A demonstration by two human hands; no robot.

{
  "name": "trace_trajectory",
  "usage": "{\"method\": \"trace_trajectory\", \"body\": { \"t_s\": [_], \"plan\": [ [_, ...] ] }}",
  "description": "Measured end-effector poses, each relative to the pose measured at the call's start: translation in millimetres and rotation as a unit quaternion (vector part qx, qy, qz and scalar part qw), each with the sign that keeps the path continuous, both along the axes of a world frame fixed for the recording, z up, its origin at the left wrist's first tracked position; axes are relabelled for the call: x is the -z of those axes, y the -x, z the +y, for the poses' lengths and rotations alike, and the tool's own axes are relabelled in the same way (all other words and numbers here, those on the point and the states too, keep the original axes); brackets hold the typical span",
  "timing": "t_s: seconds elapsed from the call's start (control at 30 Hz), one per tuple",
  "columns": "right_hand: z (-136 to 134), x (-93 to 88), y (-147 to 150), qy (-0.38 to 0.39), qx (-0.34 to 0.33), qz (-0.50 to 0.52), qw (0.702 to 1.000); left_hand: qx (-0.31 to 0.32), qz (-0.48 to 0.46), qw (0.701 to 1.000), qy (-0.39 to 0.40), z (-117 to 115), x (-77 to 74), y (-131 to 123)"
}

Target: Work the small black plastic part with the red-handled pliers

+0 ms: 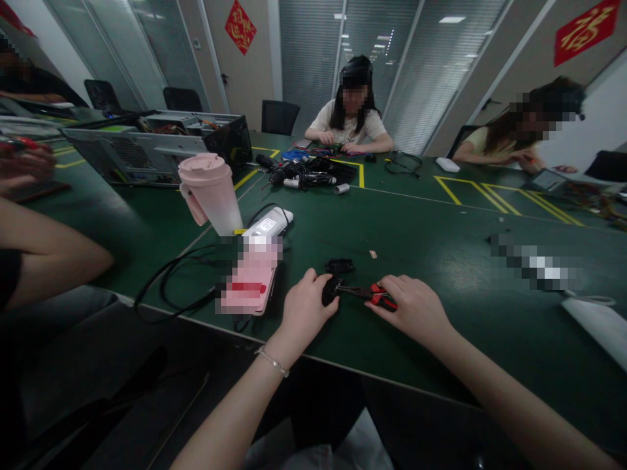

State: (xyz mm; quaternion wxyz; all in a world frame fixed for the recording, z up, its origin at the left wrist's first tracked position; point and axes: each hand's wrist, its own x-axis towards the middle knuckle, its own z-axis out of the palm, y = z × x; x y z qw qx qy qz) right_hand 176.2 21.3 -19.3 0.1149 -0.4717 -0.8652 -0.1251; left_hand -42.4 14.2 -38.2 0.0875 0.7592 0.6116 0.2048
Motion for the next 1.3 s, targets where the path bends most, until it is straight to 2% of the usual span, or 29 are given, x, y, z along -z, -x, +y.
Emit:
{"method": "trace_trajectory", "body": {
  "t_s": [0.23,0.63,0.9,1.13,1.3],
  "plan": [
    [-0.4,2.2,-1.2,-0.038,-0.013,-0.014,0.999,0.003,0.003,1.000,-0.014,0.7,3.2,0.3],
    [-1.2,3.4,-0.7,-0.011,0.015,0.000,1.000,0.000,0.010,1.000,-0.005,0.4,1.8,0.0],
    [0.4,2.6,-1.5,-0.031,-0.014,0.000,0.999,0.006,0.004,1.000,-0.021,0.8,4.2,0.7],
    [-0.7,2.7,-0.8,-0.020,0.017,0.002,1.000,0.005,0.005,1.000,-0.023,0.8,4.2,0.9],
    [-0.1,2.6,-1.3,-0.032,0.000,0.001,0.999,0.002,0.004,1.000,-0.014,1.0,4.7,0.4]
  ]
}}
